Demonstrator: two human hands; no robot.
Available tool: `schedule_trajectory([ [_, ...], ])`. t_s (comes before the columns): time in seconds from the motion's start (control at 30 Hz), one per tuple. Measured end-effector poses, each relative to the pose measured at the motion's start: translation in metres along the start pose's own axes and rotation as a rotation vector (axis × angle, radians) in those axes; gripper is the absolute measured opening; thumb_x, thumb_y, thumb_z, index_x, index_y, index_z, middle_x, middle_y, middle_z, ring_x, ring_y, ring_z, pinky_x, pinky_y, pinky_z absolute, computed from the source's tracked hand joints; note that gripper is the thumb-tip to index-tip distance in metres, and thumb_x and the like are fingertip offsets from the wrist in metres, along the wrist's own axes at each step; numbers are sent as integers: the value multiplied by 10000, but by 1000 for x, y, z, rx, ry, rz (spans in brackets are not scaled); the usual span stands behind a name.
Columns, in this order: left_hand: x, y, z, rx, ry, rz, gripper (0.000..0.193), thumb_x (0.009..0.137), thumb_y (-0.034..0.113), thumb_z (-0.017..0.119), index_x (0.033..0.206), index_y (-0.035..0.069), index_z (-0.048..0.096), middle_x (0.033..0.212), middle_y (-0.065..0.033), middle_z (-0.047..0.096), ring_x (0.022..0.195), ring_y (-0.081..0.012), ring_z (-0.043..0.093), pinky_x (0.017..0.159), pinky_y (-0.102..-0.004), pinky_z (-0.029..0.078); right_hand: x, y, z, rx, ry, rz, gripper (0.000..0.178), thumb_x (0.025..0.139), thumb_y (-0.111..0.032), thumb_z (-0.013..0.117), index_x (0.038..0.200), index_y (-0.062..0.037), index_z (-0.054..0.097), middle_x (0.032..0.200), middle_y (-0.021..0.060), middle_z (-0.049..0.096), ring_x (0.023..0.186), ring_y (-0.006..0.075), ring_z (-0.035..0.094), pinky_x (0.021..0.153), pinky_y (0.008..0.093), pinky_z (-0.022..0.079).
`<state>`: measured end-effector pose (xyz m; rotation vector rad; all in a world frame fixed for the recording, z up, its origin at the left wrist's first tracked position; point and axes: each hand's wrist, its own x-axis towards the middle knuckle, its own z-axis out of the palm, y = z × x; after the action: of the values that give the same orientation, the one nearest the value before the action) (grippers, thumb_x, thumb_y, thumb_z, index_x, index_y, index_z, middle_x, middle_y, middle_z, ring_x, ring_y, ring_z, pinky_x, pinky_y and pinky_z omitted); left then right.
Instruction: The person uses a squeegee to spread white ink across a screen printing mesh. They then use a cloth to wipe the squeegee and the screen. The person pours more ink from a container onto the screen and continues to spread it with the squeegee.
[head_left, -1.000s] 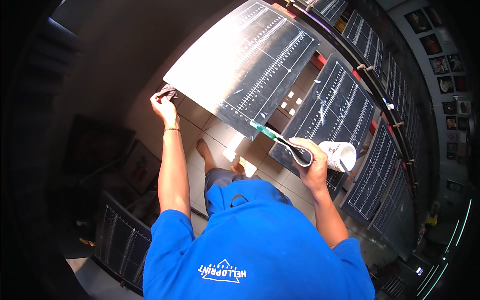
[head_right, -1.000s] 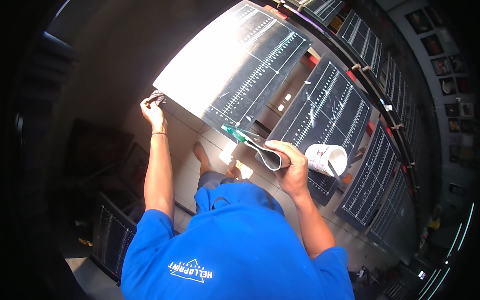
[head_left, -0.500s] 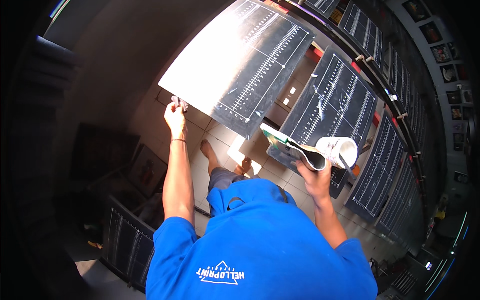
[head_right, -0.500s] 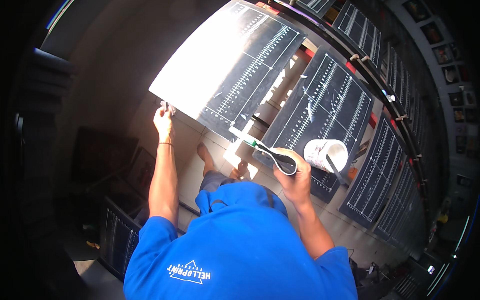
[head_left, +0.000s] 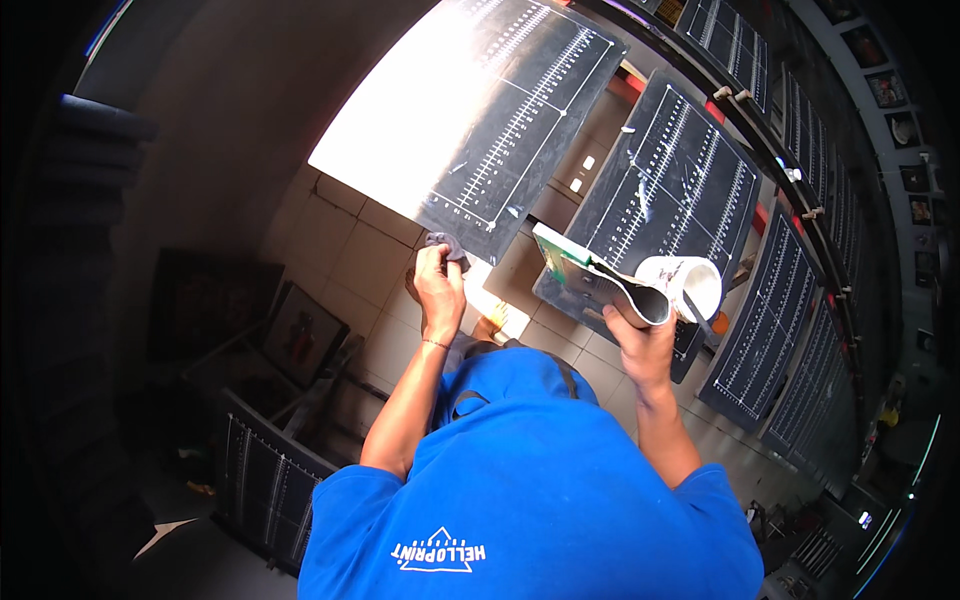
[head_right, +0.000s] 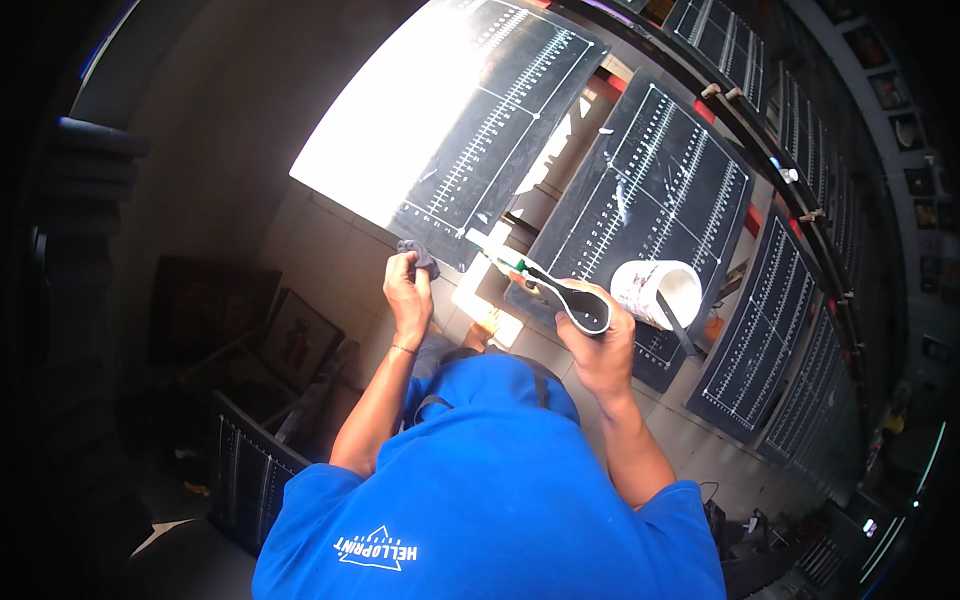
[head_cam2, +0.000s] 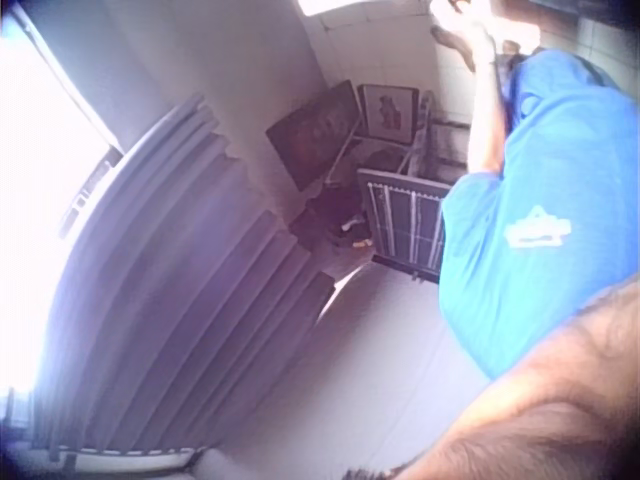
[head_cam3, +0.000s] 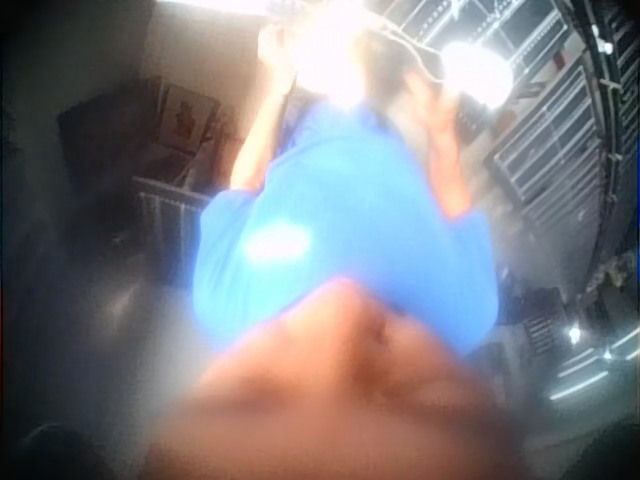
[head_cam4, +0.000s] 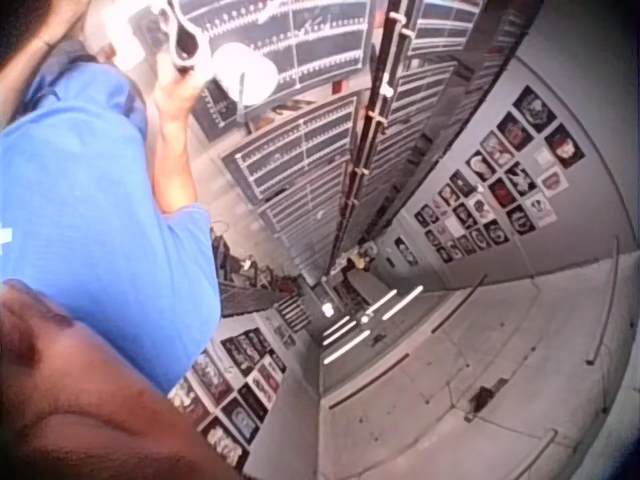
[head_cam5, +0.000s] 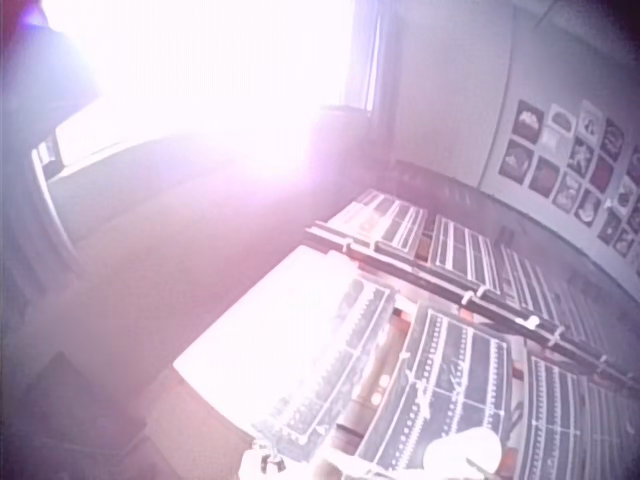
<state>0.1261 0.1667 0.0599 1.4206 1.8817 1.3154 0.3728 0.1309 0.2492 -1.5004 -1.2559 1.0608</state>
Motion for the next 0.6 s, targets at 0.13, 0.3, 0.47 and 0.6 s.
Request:
schedule_trajectory([
  [0.13,-41,23,19,-36,-115,21,183,806,-59,624,988,-34,630,956,-181,621,880,-355,640,802,-396,517,0,5,-3,-19,31,-25,292,801,54,675,1092,40,695,846,-5,679,770,44,585,721,226,485],
  [0.3,-76,45,29,-139,-481,36,199,827,-51,639,1019,-16,602,975,-184,605,901,-384,640,799,-411,520,-3,4,-8,63,105,-20,161,809,65,686,967,36,686,740,-44,580,685,45,508,663,225,448],
  [0.47,-41,45,-16,30,-387,110,222,824,-49,657,1041,-20,622,1020,-167,608,860,-319,655,758,-374,534,-11,8,-22,197,300,-7,85,807,66,696,770,6,649,720,-37,588,669,48,510,670,230,439],
  [0.6,5,81,-34,50,-368,258,232,807,-77,658,1030,-18,637,1050,-145,626,815,-244,662,696,-327,546,-18,21,-29,311,394,86,66,819,45,692,762,16,677,719,-23,616,639,52,523,707,256,471],
])
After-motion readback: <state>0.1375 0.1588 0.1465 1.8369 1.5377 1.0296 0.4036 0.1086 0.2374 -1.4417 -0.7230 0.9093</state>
